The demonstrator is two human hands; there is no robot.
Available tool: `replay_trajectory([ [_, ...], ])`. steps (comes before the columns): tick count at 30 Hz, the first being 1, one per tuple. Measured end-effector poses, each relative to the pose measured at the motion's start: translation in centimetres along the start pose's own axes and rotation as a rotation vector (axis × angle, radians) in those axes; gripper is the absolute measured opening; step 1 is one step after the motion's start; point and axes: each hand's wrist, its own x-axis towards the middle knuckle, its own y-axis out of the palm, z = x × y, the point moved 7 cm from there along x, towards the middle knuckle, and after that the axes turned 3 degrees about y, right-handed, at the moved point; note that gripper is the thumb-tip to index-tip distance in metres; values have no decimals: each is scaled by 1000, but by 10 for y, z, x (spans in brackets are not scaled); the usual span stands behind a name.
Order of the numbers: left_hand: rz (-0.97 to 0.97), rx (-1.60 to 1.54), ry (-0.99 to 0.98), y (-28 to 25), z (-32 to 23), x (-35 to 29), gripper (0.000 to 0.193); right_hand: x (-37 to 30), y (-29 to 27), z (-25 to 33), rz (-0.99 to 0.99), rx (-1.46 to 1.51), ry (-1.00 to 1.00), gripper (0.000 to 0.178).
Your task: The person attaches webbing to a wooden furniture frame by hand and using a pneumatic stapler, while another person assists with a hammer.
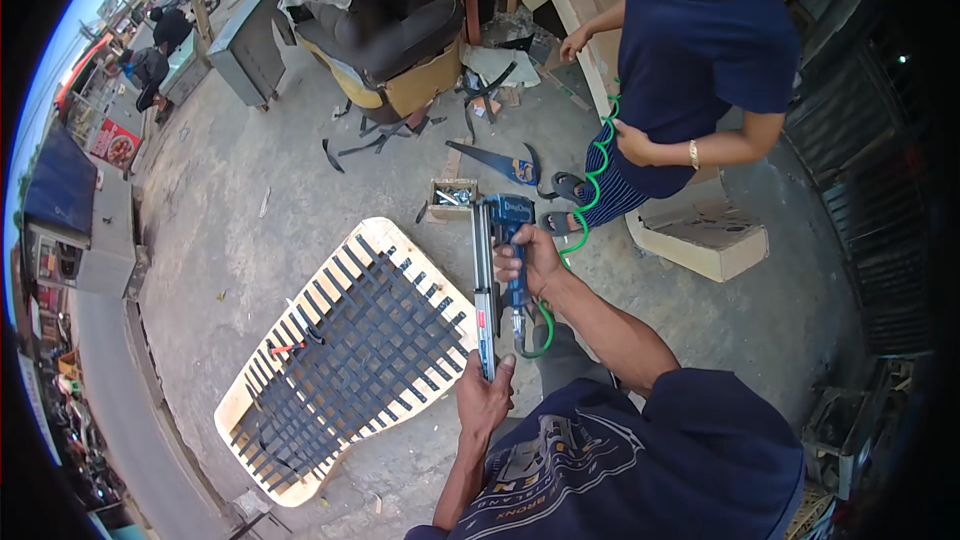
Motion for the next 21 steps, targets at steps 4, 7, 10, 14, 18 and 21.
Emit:
replay_trajectory([
  [4, -125, 155, 18, 34, -35, 19, 39, 51, -34, 17, -54, 49, 133, 28],
  [7, -176, 110, -73, 40, -44, 26, 44, 55, -49, 7, -182, -95, 170, 31],
  [10, -164, -216, -233, 44, -41, 38, 45, 78, -55, 24, -251, -277, 216, 35],
  [14, -243, -675, -324, 51, 10, 64, 34, 97, -107, 32, -440, -947, 641, 46],
  [18, -228, -1530, -529, 78, 43, 108, 26, 139, -173, 64, -329, -1725, 891, 37],
  [21, -334, -1712, -590, 94, 76, 147, 21, 212, -237, 93, -556, -1586, 696, 29],
])
